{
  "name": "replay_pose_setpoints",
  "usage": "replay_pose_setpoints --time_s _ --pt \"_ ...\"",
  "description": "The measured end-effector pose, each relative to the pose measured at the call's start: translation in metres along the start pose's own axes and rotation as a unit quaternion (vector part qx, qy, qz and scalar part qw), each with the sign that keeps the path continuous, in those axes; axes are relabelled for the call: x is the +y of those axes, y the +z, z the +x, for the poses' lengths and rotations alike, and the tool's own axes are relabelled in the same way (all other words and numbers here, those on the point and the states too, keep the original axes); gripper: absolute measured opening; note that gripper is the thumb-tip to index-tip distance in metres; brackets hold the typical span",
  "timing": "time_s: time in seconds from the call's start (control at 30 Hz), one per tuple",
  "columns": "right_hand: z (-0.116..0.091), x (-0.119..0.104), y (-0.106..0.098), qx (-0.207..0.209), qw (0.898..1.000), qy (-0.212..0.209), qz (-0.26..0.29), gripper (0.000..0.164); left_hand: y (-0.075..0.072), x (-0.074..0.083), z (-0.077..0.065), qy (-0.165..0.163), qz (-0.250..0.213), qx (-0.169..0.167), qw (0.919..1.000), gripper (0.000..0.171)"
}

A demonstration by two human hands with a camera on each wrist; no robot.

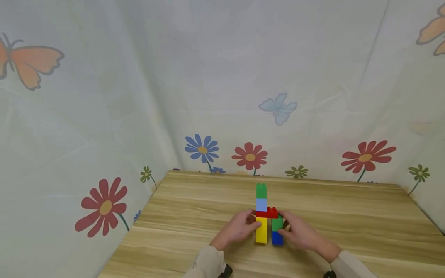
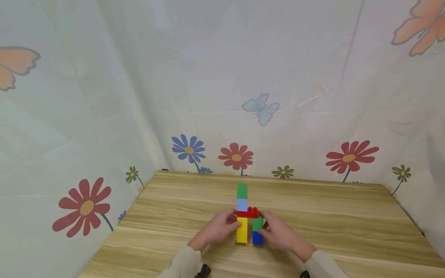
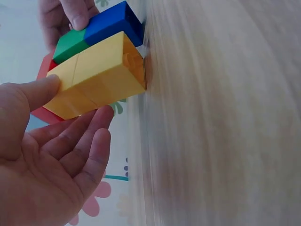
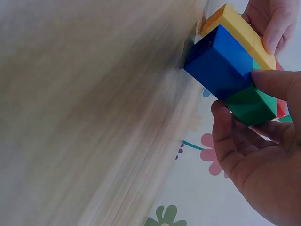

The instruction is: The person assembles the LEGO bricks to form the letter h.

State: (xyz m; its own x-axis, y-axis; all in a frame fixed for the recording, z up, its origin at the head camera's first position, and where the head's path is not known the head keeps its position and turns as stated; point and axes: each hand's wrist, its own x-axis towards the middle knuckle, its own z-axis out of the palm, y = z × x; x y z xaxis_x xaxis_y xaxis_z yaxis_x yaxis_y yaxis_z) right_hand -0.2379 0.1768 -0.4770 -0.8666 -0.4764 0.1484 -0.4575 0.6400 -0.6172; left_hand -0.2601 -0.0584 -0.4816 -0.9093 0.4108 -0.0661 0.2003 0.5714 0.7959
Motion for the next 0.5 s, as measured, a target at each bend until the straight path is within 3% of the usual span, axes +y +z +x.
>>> replay_pose_setpoints --time_s 0.17,0.5 --pt "0.003 0.001 0.0 0.001 1.0 -0.005 -0.004 0.056 0.003 -0.002 0.005 -0.003 0.015 0.012 0.9998 0.041" --pt "0.013 0.005 0.006 -0.007 0.998 0.064 0.01 0.062 0.002 -0.001 0.009 -0.021 0.015 0.006 0.9997 0.053"
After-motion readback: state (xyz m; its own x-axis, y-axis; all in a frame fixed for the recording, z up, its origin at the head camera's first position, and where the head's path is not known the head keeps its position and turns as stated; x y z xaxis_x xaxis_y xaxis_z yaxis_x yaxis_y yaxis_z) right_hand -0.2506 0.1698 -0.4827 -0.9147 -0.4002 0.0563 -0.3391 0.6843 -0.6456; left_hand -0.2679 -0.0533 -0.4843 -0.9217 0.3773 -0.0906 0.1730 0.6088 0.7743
